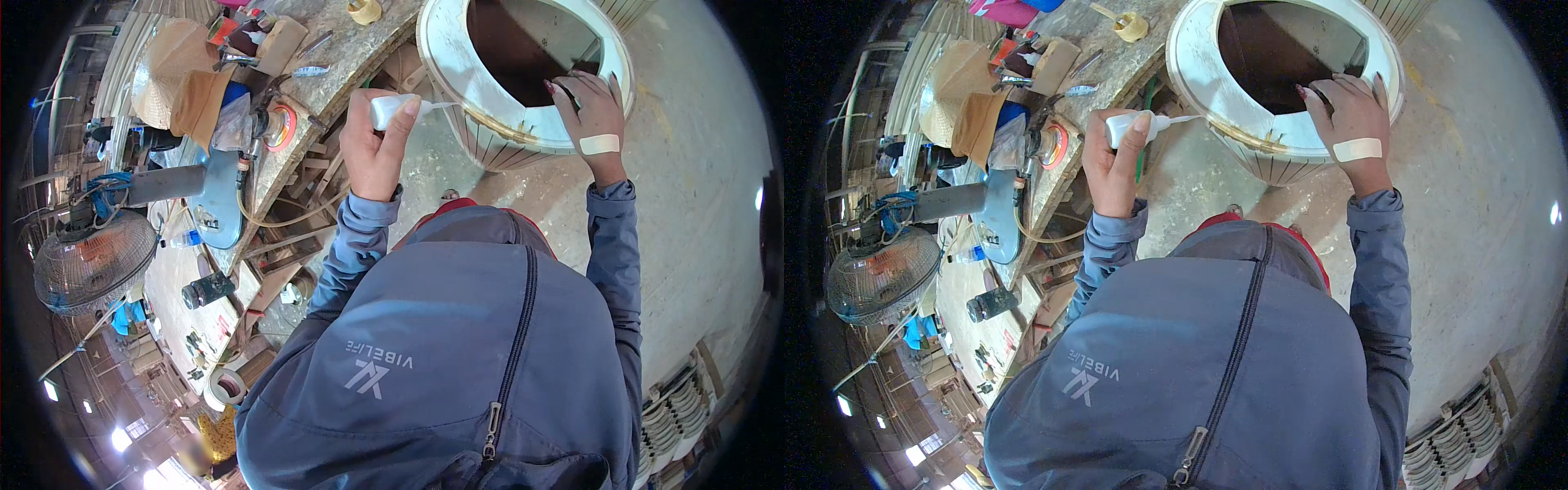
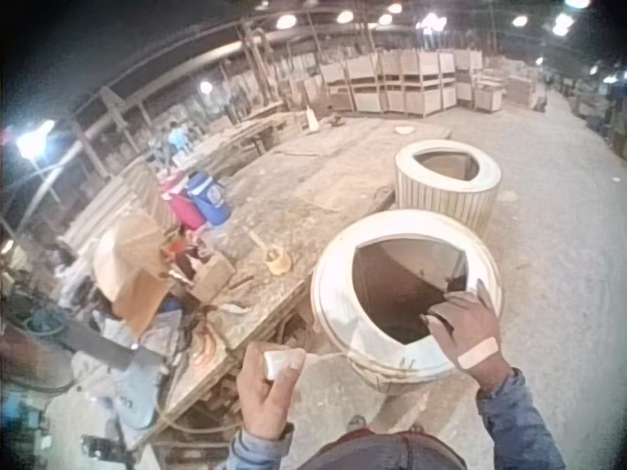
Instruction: Applying a white rim or lining to large cylindrical wooden containers using adhesive.
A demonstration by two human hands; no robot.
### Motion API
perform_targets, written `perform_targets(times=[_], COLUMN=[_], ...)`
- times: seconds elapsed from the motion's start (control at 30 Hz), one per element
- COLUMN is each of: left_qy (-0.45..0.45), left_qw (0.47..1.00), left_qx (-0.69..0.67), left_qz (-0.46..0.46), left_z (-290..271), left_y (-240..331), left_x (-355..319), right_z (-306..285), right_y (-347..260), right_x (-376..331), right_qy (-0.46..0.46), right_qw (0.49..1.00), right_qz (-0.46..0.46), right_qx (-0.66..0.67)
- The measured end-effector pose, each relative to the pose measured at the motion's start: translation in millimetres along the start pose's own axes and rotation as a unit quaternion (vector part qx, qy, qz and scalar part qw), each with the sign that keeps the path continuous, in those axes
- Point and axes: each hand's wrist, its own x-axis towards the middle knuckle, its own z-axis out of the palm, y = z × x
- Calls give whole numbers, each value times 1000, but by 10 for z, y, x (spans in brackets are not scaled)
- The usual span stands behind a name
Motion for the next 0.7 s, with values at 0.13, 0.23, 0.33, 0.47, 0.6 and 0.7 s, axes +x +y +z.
perform_targets(times=[0.13,0.23,0.33,0.47,0.6,0.7], left_qy=[3,-5,-15,-9,10,0], left_qw=[1000,1000,999,1000,1000,1000], left_qx=[-9,14,32,16,-6,-7], left_qz=[-3,-3,20,9,6,-8], left_z=[3,9,10,4,18,41], left_y=[11,60,77,42,24,23], left_x=[10,-7,-25,-11,-3,-4], right_z=[-3,-17,-35,-11,-30,-43], right_y=[2,-10,-25,-3,-21,-29], right_x=[8,15,19,3,14,14], right_qy=[-4,-3,-13,3,0,-1], right_qw=[1000,1000,1000,1000,1000,1000], right_qz=[-1,-1,0,-4,-5,-2], right_qx=[3,4,1,2,9,5])
